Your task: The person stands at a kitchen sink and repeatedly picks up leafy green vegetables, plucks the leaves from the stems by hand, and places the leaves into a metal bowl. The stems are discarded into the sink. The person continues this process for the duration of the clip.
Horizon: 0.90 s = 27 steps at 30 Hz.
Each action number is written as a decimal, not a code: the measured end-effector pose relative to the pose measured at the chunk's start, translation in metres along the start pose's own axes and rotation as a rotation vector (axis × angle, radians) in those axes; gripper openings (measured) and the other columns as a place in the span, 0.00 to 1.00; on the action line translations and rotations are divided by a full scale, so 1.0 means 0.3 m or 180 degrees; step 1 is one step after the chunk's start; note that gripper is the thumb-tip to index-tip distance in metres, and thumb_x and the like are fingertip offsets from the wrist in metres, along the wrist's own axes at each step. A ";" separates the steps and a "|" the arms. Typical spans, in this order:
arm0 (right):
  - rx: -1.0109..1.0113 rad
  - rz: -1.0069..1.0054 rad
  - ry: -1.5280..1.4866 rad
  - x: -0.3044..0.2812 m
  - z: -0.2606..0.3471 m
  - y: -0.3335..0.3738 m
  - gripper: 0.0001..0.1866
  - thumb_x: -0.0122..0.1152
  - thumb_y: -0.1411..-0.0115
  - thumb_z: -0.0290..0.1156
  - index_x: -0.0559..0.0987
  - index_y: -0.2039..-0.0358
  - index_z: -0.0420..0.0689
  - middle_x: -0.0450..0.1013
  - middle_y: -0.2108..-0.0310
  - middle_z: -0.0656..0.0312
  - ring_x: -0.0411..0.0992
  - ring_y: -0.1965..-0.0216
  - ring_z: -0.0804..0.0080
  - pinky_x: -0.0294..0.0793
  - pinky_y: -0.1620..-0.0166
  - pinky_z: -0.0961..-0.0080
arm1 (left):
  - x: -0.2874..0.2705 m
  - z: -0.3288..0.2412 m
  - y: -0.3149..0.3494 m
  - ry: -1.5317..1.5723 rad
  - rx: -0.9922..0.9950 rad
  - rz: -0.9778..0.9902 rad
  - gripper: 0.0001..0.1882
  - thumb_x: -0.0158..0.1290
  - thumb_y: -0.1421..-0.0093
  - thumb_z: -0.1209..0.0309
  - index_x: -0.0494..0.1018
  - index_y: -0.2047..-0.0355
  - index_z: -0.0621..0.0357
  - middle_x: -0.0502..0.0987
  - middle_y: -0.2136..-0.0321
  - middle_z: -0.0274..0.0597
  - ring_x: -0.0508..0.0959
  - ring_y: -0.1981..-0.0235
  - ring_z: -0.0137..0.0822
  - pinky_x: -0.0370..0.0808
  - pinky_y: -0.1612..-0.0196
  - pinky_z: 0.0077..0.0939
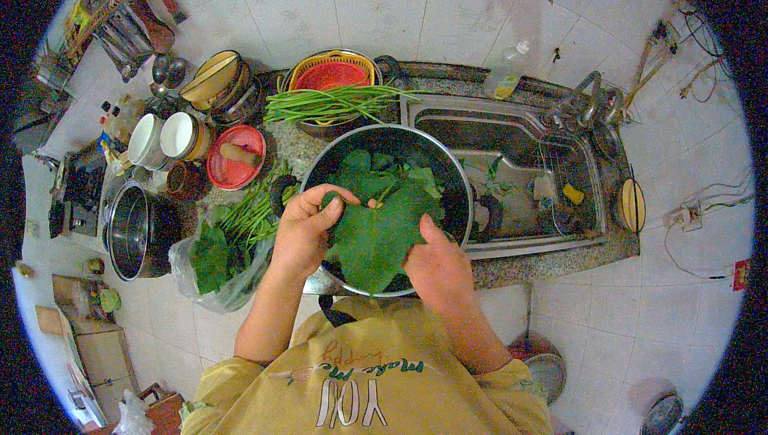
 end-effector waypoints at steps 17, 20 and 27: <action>-0.1411 0.0830 -0.1496 0.100 0.157 0.017 0.35 0.48 0.45 0.40 0.48 0.43 0.36 0.59 0.50 0.40 0.54 0.45 0.51 0.54 0.46 0.56 | 0.049 -0.055 0.037 -0.1656 0.0300 0.0436 0.06 0.54 0.53 0.74 0.73 0.75 0.64 0.74 0.76 0.37 0.71 0.71 0.28 0.67 0.64 0.20; -0.1321 0.0719 -0.1588 0.058 0.168 -0.037 0.34 0.47 0.44 0.41 0.48 0.43 0.36 0.63 0.54 0.44 0.58 0.47 0.52 0.56 0.48 0.59 | 0.088 -0.063 0.047 -0.1996 0.0437 0.0811 0.06 0.51 0.51 0.75 0.74 0.73 0.64 0.74 0.76 0.40 0.72 0.71 0.31 0.67 0.64 0.21; -0.1498 0.0149 -0.1629 -0.024 0.201 -0.071 0.14 0.44 0.41 0.29 0.69 0.58 0.34 0.68 0.73 0.61 0.67 0.66 0.70 0.65 0.57 0.73 | 0.057 0.032 0.053 -0.1089 -0.0105 0.0695 0.07 0.47 0.49 0.76 0.73 0.76 0.67 0.75 0.78 0.42 0.73 0.77 0.30 0.69 0.70 0.22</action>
Point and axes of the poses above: each hand's wrist, its own y-axis away from the middle knuckle, its own x-axis out of the palm, z = x × y, the point moved 7 cm from there along -y, towards the middle knuckle
